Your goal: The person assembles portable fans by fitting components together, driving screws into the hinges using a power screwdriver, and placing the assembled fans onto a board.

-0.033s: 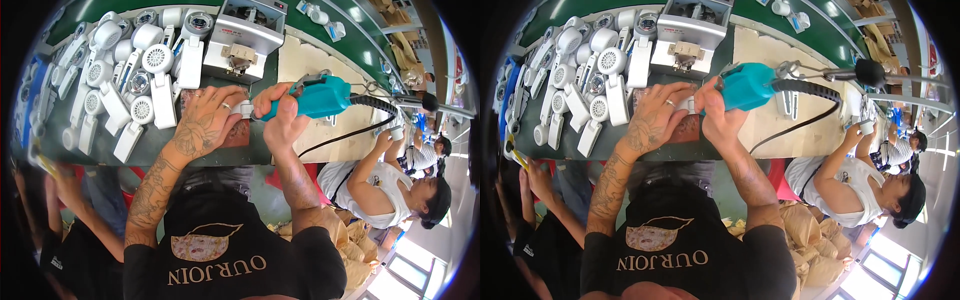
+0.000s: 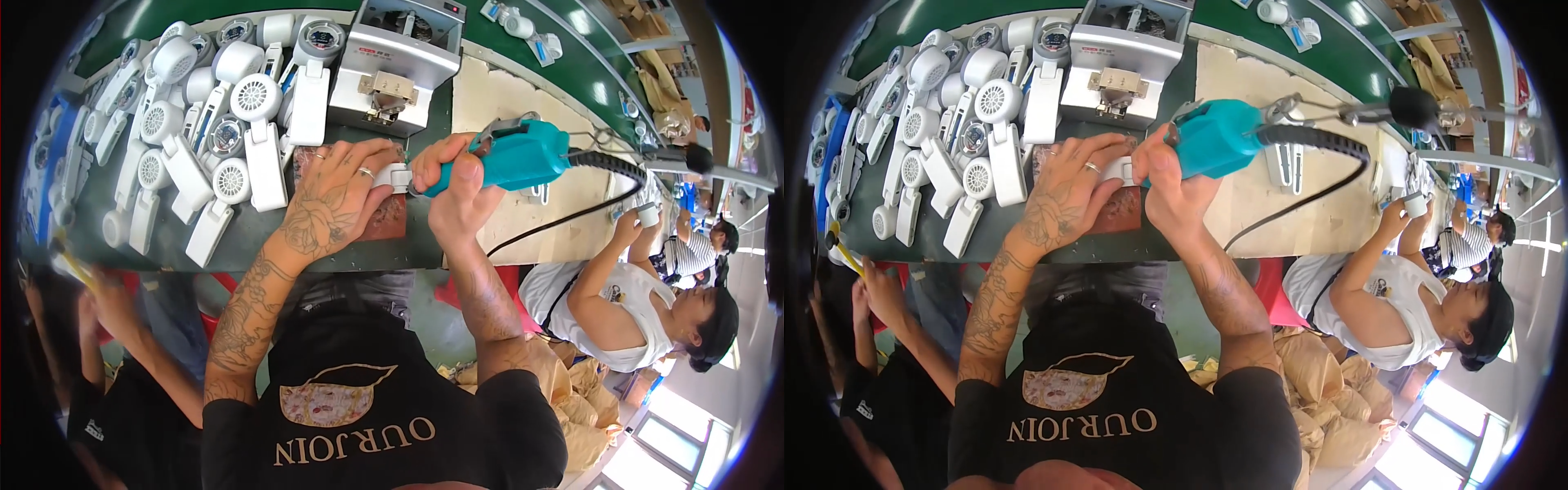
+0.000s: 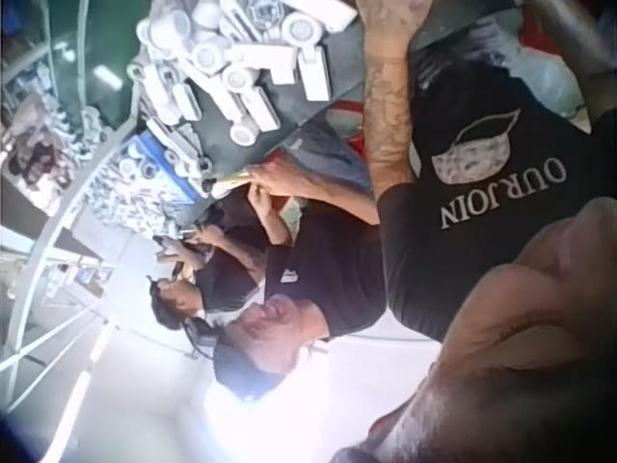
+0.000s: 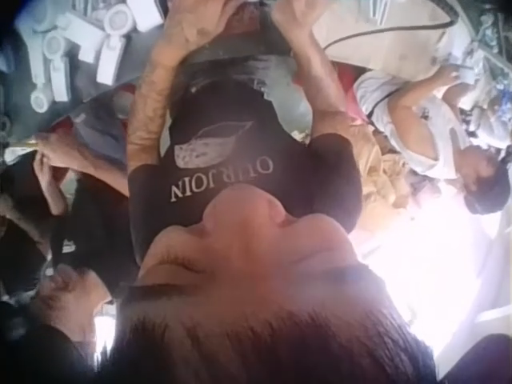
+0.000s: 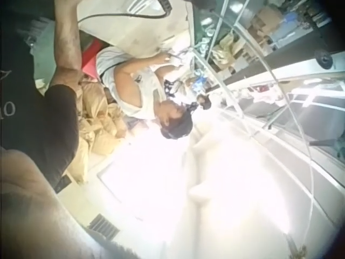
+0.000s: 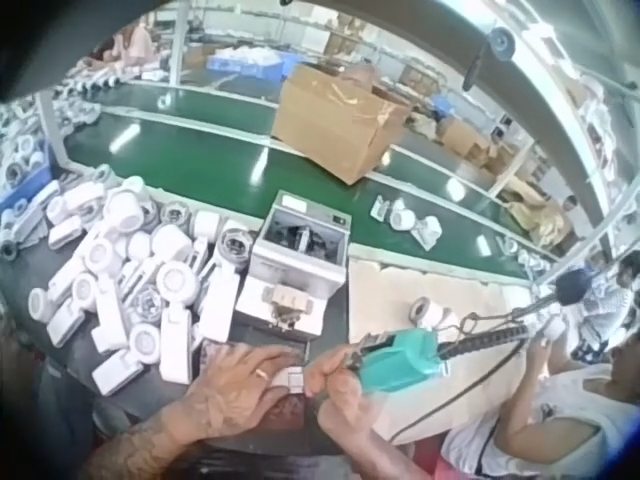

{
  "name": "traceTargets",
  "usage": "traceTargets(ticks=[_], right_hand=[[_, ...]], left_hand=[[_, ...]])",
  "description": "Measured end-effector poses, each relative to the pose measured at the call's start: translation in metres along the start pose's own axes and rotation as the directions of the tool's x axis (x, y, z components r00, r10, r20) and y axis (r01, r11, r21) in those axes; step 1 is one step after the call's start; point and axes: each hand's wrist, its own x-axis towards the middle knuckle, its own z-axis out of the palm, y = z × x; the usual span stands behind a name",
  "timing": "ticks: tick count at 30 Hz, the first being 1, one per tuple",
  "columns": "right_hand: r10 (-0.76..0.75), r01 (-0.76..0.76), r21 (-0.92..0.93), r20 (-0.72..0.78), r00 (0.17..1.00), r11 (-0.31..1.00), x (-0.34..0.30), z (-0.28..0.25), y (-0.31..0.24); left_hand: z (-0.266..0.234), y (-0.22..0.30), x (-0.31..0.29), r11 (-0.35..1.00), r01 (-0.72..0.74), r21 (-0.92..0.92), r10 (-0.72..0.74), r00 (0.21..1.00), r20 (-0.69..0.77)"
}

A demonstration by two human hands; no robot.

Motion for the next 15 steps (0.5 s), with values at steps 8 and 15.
traceTargets(ticks=[8, 15], right_hand=[[0.195, -0.166, 0.151, -0.202, 0.960, 0.975, -0.029, -0.017, 0.000], [-0.059, 0.090, 0.211, -0.147, 0.987, 0.973, -0.068, -0.018, -0.067]], left_hand=[[-0.003, 0.012, -0.022, 0.952, -0.240, 0.193, 0.270, 0.951, -0.153], [-0.081, 0.007, -0.079, 0.872, 0.384, -0.304, -0.490, 0.709, -0.507]])
